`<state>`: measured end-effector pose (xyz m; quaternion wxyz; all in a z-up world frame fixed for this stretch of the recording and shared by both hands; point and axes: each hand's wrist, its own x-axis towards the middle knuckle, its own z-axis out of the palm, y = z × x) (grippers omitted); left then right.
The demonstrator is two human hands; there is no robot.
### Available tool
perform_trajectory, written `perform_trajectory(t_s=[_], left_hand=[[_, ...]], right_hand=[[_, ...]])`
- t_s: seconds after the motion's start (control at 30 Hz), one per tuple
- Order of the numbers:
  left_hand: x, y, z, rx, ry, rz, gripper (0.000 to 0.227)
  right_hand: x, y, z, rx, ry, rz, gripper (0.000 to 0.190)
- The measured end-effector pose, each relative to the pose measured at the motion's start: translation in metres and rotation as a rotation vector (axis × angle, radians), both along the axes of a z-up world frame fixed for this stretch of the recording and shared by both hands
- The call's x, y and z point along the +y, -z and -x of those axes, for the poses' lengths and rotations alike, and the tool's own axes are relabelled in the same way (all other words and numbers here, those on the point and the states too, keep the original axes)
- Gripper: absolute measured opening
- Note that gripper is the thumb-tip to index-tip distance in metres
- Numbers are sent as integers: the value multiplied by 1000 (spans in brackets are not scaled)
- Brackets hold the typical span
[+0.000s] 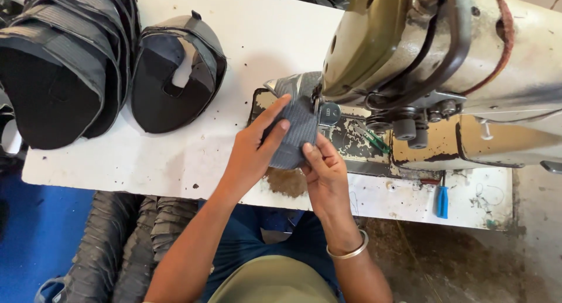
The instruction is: The person sews the straps of grey slippers using a sewing machine. They pick up a slipper, guide it under the needle, and then place it on a stack of finished slippers. This process is repeated for multiple slippers.
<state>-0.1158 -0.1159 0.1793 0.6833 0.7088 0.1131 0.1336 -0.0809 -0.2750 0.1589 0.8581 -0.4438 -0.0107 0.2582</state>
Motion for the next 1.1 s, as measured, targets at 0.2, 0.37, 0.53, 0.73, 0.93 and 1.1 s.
perform_trajectory(t_s=[0.2, 0.37, 0.53, 0.73, 0.93, 1.1], left_hand=[[-2, -7, -19, 32, -61, -37, 39], [6, -6, -33, 92, -75, -81, 40], [7, 19, -32, -136, -172, -211, 37], [20, 44, 4, -487, -72, -685, 52], [0, 43, 10, -288, -105, -735, 60], [-8, 21, 2, -192, -195, -636, 60]], right_hand=[[-1, 25, 2, -71, 31, 41, 32], [-2, 60, 9, -245, -13, 224, 20], [3, 65, 12, -228, -2, 336, 18], [1, 25, 4, -246, 48, 266, 14], [3, 12, -13, -239, 60, 227, 23], [0, 20, -16, -220, 57, 240, 27]])
